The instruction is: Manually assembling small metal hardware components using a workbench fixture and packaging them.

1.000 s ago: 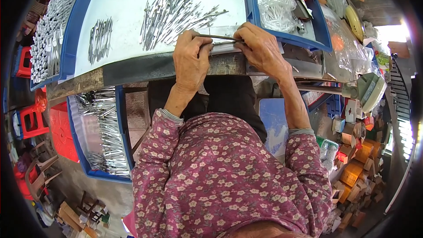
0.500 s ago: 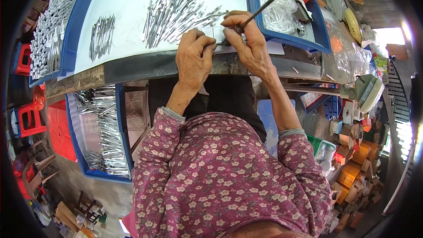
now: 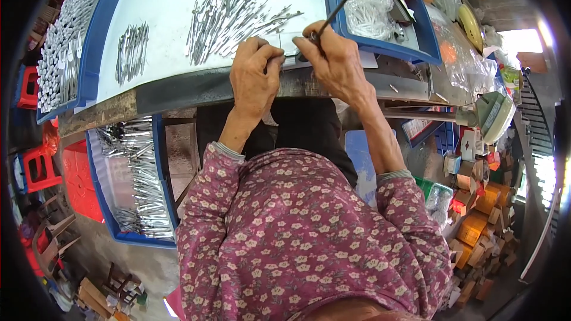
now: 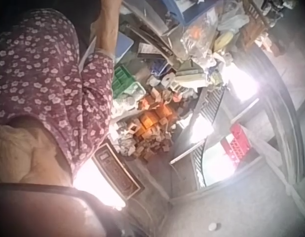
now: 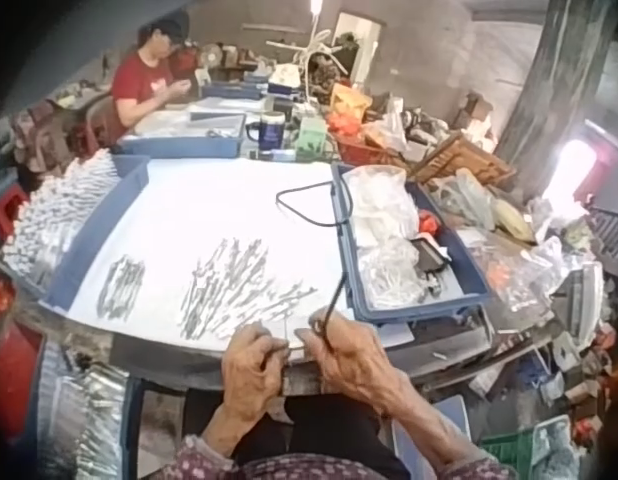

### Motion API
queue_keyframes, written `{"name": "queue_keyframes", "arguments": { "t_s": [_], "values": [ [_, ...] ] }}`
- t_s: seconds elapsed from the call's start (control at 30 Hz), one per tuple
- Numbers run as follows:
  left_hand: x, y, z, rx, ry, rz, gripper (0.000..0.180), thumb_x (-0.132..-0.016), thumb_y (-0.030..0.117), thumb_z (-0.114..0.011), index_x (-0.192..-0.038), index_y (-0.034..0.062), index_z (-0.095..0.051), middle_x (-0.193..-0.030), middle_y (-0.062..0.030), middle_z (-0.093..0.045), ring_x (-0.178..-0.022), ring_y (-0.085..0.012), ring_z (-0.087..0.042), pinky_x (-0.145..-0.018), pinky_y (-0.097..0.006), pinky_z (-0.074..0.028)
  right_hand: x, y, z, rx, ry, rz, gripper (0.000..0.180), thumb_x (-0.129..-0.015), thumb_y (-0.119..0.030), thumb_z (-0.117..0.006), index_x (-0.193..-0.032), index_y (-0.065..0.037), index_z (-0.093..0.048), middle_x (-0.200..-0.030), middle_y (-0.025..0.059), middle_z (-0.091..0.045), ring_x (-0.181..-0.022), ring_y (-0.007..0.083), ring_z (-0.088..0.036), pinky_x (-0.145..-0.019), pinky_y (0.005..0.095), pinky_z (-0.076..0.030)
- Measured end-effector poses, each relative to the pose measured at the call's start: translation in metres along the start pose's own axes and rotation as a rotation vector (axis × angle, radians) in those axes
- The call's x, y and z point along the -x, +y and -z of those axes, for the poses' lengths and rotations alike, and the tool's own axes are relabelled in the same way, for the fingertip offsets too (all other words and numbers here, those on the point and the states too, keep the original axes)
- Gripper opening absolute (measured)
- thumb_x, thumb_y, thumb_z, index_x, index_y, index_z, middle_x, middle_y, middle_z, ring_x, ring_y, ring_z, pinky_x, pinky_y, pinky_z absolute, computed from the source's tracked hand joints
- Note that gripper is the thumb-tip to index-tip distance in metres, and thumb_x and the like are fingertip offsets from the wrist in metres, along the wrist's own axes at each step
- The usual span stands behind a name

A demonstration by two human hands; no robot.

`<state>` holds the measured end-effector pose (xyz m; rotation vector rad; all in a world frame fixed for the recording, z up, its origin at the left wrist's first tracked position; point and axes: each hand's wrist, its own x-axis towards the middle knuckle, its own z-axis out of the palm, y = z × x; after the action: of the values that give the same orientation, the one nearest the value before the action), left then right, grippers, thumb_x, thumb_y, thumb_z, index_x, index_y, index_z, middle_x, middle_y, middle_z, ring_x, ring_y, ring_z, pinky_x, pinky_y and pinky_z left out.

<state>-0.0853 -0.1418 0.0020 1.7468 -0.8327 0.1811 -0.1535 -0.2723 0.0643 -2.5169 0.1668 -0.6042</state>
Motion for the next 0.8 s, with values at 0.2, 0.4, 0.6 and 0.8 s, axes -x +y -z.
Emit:
{"name": "queue_keyframes", "arguments": {
  "t_s": [0.2,0.4,0.6,0.8],
  "values": [
    [0.001,0.001,0.004,0.018,-0.012,0.051,0.004,-0.069,0.001,-0.062,-0.072,0.0002,-0.061,-0.074,-0.0081,-0.052,-0.073,-0.0242,-0.051,-0.065,-0.033,-0.041,0.007,-0.008,0.029,-0.274,0.295,-0.067,0.017,-0.086,-0.015,-0.059,-0.093,0.000,-0.054,-0.064,0.0091,-0.060,-0.055,0.0131,-0.056,-0.051,0.0267,-0.045],
    [-0.002,0.001,0.003,-0.016,-0.029,0.010,0.004,-0.069,0.001,-0.062,-0.073,0.0000,-0.061,-0.074,-0.0090,-0.052,-0.073,-0.0244,-0.052,-0.065,-0.033,-0.042,0.013,0.016,-0.005,-0.012,0.199,-0.053,0.022,-0.080,-0.019,-0.062,-0.083,-0.001,-0.050,-0.062,0.0200,-0.054,-0.062,0.0392,-0.056,-0.052,0.0430,-0.042],
    [-0.007,0.006,0.007,-0.043,-0.092,0.004,0.005,-0.071,0.002,-0.062,-0.076,0.0003,-0.060,-0.076,-0.0098,-0.052,-0.074,-0.0273,-0.052,-0.065,-0.034,-0.042,0.029,0.026,0.019,-0.204,0.260,-0.237,0.024,-0.086,-0.022,-0.058,-0.090,0.001,-0.053,-0.060,0.0102,-0.057,-0.053,0.0175,-0.055,-0.050,0.0308,-0.042],
    [-0.012,0.015,-0.001,-0.249,-0.174,-0.222,0.012,-0.069,0.000,-0.065,-0.079,0.0020,-0.059,-0.079,-0.0098,-0.051,-0.078,-0.0272,-0.050,-0.066,-0.036,-0.042,0.031,0.033,0.057,0.047,0.364,-0.217,0.017,-0.082,-0.019,-0.061,-0.086,-0.003,-0.057,-0.065,0.0134,-0.057,-0.059,0.0273,-0.055,-0.057,0.0351,-0.042]
  ]
}}
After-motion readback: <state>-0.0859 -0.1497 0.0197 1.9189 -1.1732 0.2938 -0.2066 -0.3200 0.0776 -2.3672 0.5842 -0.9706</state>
